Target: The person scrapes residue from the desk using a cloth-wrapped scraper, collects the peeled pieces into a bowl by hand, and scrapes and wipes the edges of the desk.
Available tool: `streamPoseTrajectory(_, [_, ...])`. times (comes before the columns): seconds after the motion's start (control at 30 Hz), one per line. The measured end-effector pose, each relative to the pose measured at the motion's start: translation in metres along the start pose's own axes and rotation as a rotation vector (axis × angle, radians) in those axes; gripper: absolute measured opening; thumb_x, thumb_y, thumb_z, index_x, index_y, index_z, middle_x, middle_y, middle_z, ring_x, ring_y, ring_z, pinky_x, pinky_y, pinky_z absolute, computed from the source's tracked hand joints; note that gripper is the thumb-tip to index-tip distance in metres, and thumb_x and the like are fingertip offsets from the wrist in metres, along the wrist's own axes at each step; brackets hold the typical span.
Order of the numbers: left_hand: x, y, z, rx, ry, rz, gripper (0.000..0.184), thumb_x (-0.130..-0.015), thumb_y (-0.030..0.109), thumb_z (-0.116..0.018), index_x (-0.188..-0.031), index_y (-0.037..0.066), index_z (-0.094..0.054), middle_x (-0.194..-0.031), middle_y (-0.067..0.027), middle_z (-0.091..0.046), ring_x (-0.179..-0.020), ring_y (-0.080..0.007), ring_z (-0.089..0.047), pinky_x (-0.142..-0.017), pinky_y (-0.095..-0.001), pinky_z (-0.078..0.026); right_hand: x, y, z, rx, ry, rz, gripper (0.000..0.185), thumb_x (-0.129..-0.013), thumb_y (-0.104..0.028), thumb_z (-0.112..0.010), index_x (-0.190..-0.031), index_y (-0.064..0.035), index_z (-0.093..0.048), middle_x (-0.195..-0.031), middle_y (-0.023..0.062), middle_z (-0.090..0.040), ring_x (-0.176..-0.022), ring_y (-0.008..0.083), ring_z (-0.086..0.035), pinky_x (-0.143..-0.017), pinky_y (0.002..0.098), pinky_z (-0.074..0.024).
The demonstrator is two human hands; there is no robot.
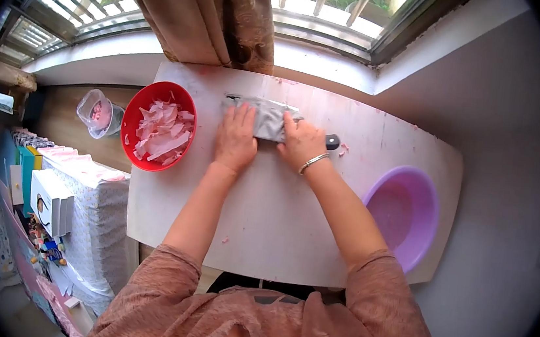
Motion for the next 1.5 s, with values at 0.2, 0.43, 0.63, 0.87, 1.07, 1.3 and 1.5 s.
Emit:
streamPoseTrajectory(0.2, [-0.022,0.043,-0.017,-0.14,0.158,-0.093,0.039,-0.078,0.009,-0.045,-0.115,-0.002,-0.047,-0.121,-0.0122,-0.047,-0.11,-0.0264,-0.04,-0.076,-0.0353,-0.038,-0.001,0.036,0.014,0.084,0.032,-0.201,0.058,-0.061,-0.018,-0.062,-0.116,-0.0105,-0.049,-0.081,0.0098,-0.06,-0.073,0.0246,-0.06,-0.067,0.0409,-0.0417])
streamPoseTrajectory(0.43, [-0.055,0.04,-0.03,-0.144,0.146,-0.054,0.035,-0.078,0.011,-0.046,-0.11,-0.001,-0.05,-0.119,-0.0127,-0.049,-0.103,-0.0248,-0.043,-0.071,-0.0366,-0.04,-0.029,0.047,0.016,-0.085,-0.012,-0.286,0.046,-0.066,-0.012,-0.05,-0.112,-0.0111,-0.051,-0.081,0.0177,-0.062,-0.073,0.0329,-0.061,-0.067,0.0419,-0.0483])
streamPoseTrajectory(0.63, [-0.073,0.04,-0.021,-0.104,0.039,-0.021,0.03,-0.076,0.01,-0.047,-0.105,0.002,-0.054,-0.114,-0.0076,-0.054,-0.099,-0.0241,-0.05,-0.07,-0.0343,-0.046,-0.043,0.053,0.018,-0.082,-0.053,-0.279,0.046,-0.067,-0.011,-0.049,-0.113,-0.0112,-0.051,-0.08,0.0179,-0.063,-0.075,0.0336,-0.062,-0.069,0.0412,-0.0485])
streamPoseTrajectory(0.87, [-0.067,0.041,-0.02,-0.05,0.147,-0.099,0.029,-0.076,0.004,-0.046,-0.104,0.0,-0.053,-0.114,-0.0112,-0.053,-0.098,-0.0268,-0.049,-0.081,-0.0334,-0.046,-0.04,0.053,0.015,-0.064,-0.089,-0.247,0.043,-0.068,-0.01,-0.046,-0.112,-0.0096,-0.049,-0.077,0.0201,-0.062,-0.073,0.0341,-0.061,-0.066,0.0427,-0.0483])
streamPoseTrajectory(1.07, [-0.051,0.035,-0.032,-0.135,0.282,-0.164,0.027,-0.077,0.005,-0.046,-0.103,-0.002,-0.052,-0.112,-0.0131,-0.053,-0.099,-0.0263,-0.048,-0.074,-0.0302,-0.049,-0.024,0.042,0.011,-0.107,-0.013,-0.224,0.026,-0.07,-0.012,-0.046,-0.095,-0.0051,-0.05,-0.078,0.0206,-0.062,-0.072,0.0353,-0.062,-0.065,0.0416,-0.0491])
streamPoseTrajectory(1.3, [-0.063,0.028,-0.021,-0.035,0.086,-0.061,0.03,-0.077,0.003,-0.045,-0.106,-0.001,-0.051,-0.116,-0.0119,-0.05,-0.104,-0.0283,-0.045,-0.086,-0.0343,-0.043,-0.038,0.036,0.015,-0.103,-0.129,-0.252,0.025,-0.071,-0.012,-0.046,-0.094,-0.0048,-0.048,-0.081,0.0199,-0.063,-0.075,0.0334,-0.062,-0.066,0.0397,-0.0495])
streamPoseTrajectory(1.5, [-0.088,0.023,-0.021,-0.028,0.075,-0.107,0.025,-0.077,0.004,-0.047,-0.101,-0.002,-0.053,-0.113,-0.0131,-0.052,-0.094,-0.0256,-0.049,-0.075,-0.0321,-0.049,-0.066,0.044,0.022,-0.065,-0.129,-0.234,0.025,-0.071,-0.013,-0.046,-0.094,-0.0056,-0.052,-0.083,0.0199,-0.063,-0.077,0.0324,-0.062,-0.067,0.0407,-0.0494])
Point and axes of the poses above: each hand's wrist, its own x-axis away from the middle knuckle, its own z-axis out of the back of the hand, y = z × x, the point moved 4 cm from there along -x, towards the middle knuckle
